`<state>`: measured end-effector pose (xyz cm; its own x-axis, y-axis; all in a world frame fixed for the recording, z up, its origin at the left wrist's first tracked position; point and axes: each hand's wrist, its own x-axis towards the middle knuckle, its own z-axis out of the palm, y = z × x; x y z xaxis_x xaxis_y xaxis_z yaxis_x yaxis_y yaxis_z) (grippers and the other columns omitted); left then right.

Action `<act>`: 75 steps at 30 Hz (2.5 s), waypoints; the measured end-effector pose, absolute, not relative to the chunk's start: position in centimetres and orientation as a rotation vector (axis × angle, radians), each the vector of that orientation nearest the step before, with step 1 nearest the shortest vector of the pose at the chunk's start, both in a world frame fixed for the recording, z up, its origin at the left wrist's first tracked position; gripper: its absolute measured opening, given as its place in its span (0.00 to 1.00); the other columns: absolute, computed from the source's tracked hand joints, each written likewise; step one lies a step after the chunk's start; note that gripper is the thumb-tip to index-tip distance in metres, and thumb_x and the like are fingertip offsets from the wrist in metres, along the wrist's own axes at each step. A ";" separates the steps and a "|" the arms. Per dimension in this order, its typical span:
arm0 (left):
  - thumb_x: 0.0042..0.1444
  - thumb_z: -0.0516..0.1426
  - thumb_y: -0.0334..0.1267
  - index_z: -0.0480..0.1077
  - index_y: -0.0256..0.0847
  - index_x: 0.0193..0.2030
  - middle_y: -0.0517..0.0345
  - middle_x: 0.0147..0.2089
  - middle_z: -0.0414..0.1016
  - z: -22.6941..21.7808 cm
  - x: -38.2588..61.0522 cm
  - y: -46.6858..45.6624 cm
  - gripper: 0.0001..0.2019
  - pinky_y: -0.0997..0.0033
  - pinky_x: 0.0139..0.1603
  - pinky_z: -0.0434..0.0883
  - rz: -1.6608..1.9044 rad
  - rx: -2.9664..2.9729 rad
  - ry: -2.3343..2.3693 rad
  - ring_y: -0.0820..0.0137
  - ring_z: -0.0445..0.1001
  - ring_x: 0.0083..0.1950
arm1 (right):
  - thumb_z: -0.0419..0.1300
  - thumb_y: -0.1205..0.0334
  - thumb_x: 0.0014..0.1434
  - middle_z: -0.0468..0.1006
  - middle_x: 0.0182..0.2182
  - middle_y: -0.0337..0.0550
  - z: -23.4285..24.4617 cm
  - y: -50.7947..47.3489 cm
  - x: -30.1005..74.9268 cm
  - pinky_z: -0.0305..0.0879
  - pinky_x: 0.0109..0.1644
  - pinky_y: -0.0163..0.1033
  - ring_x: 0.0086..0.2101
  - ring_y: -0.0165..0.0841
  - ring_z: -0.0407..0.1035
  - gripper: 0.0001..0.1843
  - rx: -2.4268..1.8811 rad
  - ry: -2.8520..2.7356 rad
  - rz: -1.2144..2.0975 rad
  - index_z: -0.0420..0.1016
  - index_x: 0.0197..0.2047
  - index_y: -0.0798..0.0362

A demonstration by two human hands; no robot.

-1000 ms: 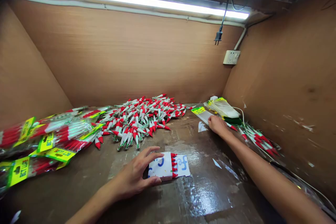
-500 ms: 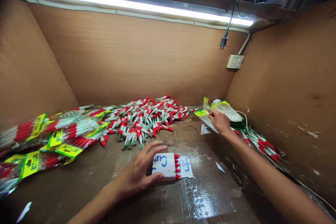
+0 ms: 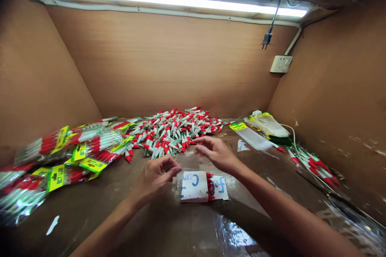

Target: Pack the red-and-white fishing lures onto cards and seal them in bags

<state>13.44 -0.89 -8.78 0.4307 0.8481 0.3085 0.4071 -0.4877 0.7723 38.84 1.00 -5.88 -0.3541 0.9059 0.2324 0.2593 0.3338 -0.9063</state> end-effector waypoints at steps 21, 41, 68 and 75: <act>0.60 0.60 0.53 0.72 0.39 0.30 0.59 0.27 0.75 -11.5 12.1 2.4 0.18 0.72 0.30 0.70 0.977 1.798 1.250 0.67 0.75 0.28 | 0.60 0.69 0.57 0.41 0.75 0.33 -9.2 -4.9 44.5 0.42 0.71 0.64 0.72 0.51 0.36 0.34 -1.154 -2.662 0.848 0.70 0.64 0.31; 0.70 0.51 0.35 0.73 0.43 0.40 0.57 0.38 0.81 -11.5 14.8 -0.9 0.10 0.49 0.68 0.58 0.760 3.012 0.940 0.64 0.78 0.48 | 0.55 0.68 0.49 0.57 0.71 0.51 -14.8 -11.9 46.4 0.52 0.71 0.56 0.68 0.48 0.54 0.50 -1.794 -1.966 0.454 0.47 0.75 0.51; 0.64 0.58 0.40 0.63 0.49 0.67 0.49 0.56 0.75 -11.8 17.1 -2.8 0.25 0.55 0.59 0.68 0.389 2.747 0.872 0.56 0.73 0.56 | 0.55 0.72 0.44 0.51 0.73 0.45 -11.0 -11.2 47.8 0.47 0.72 0.55 0.69 0.47 0.50 0.55 -1.379 -2.308 0.983 0.46 0.76 0.44; 0.69 0.50 0.51 0.62 0.45 0.69 0.44 0.54 0.74 -11.6 19.7 -2.9 0.25 0.59 0.49 0.72 0.323 2.563 1.030 0.54 0.77 0.51 | 0.55 0.74 0.44 0.49 0.73 0.42 -11.8 -11.0 47.8 0.46 0.73 0.53 0.70 0.45 0.49 0.57 -1.391 -2.363 0.946 0.43 0.76 0.42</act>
